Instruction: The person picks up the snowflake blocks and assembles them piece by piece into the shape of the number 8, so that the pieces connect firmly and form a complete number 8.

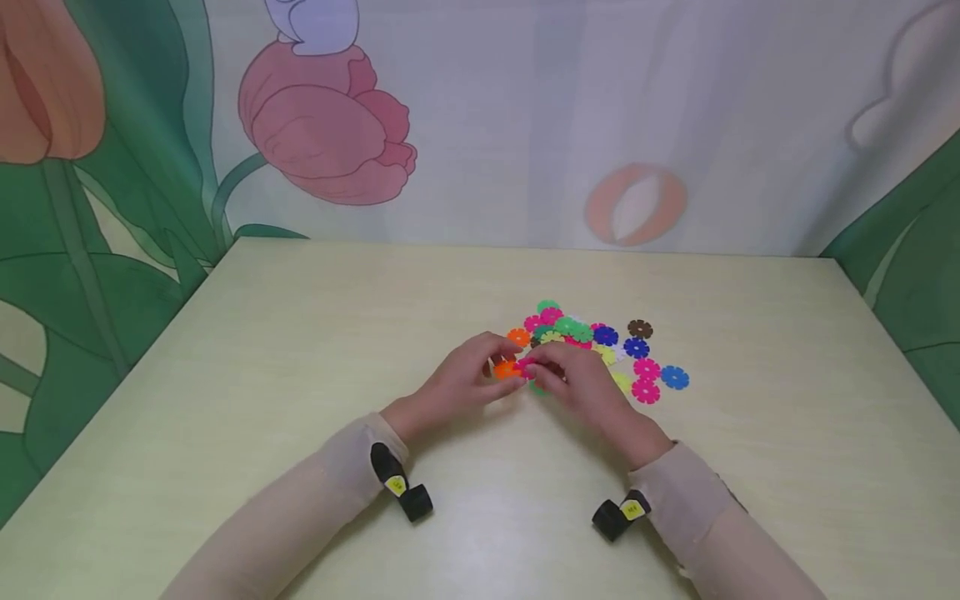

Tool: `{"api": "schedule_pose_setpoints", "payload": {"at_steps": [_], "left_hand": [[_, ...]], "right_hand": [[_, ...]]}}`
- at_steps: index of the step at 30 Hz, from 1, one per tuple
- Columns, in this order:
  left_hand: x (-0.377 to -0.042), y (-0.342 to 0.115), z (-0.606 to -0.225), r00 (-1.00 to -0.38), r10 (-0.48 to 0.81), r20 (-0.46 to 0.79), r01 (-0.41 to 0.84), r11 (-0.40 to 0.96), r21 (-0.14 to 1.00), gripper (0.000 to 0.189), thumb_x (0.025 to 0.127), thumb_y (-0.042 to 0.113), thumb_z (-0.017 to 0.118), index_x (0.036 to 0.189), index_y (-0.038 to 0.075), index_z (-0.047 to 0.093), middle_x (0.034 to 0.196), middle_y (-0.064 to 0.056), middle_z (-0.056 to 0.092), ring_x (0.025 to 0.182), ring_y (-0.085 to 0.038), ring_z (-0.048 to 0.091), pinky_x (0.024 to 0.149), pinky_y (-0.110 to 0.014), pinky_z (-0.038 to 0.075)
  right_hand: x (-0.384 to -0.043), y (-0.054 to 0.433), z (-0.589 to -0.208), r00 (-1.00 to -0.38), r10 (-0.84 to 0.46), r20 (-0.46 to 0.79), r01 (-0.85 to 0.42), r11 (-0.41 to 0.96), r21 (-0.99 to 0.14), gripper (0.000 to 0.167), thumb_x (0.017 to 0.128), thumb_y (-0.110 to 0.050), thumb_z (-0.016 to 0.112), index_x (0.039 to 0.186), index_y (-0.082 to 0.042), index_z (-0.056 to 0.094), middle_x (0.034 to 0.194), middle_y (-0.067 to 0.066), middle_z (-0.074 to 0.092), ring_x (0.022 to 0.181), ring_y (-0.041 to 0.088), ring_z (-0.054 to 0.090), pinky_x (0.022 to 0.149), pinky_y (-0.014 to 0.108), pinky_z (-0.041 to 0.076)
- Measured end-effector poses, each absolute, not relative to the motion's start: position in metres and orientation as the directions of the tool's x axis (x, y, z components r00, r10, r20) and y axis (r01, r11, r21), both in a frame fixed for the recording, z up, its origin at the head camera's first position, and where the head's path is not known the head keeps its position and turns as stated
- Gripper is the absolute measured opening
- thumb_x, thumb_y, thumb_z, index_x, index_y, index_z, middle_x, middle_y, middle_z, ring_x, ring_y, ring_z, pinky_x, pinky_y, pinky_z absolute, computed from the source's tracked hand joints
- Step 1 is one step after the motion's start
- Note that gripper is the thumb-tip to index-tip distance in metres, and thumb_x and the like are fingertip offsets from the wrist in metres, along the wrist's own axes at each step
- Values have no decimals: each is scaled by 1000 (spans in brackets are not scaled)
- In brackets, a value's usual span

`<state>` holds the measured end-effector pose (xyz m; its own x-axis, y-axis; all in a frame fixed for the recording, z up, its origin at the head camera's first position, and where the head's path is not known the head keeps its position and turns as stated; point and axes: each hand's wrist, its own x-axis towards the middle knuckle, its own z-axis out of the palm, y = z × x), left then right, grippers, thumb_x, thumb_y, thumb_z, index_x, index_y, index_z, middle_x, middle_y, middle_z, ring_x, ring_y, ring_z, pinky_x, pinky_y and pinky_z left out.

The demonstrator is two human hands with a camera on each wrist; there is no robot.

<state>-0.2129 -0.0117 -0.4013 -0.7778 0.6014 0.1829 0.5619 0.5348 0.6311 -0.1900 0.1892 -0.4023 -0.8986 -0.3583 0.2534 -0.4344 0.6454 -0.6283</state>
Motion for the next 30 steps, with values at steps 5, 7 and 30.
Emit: {"api": "schedule_pose_setpoints", "payload": {"at_steps": [5, 7, 30], "left_hand": [[-213, -9, -403, -766, 598, 237, 599, 530, 600, 30, 87, 20, 70, 112, 5, 62, 107, -8, 64, 99, -19, 58, 89, -27, 50], [-213, -9, -404, -771, 581, 261, 606, 543, 581, 26, 87, 19, 70, 109, 5, 63, 104, -8, 64, 97, -19, 58, 88, -27, 50], [-214, -13, -407, -797, 521, 305, 595, 591, 546, 24, 88, 17, 68, 108, 6, 63, 106, -7, 63, 101, -20, 58, 89, -29, 51]], "right_hand": [[-191, 189, -399, -906, -350, 239, -420, 664, -619, 16, 88, -13, 68, 104, -9, 69, 85, 2, 71, 72, 10, 63, 68, 17, 52], [-191, 191, -397, -909, -344, 236, -415, 683, -602, 17, 88, -15, 69, 103, -8, 69, 89, 4, 72, 74, 12, 63, 68, 18, 52], [-192, 200, -399, -932, -359, 51, -348, 843, -410, 26, 82, -24, 76, 103, -10, 70, 101, 8, 62, 88, 20, 59, 79, 38, 54]]}}
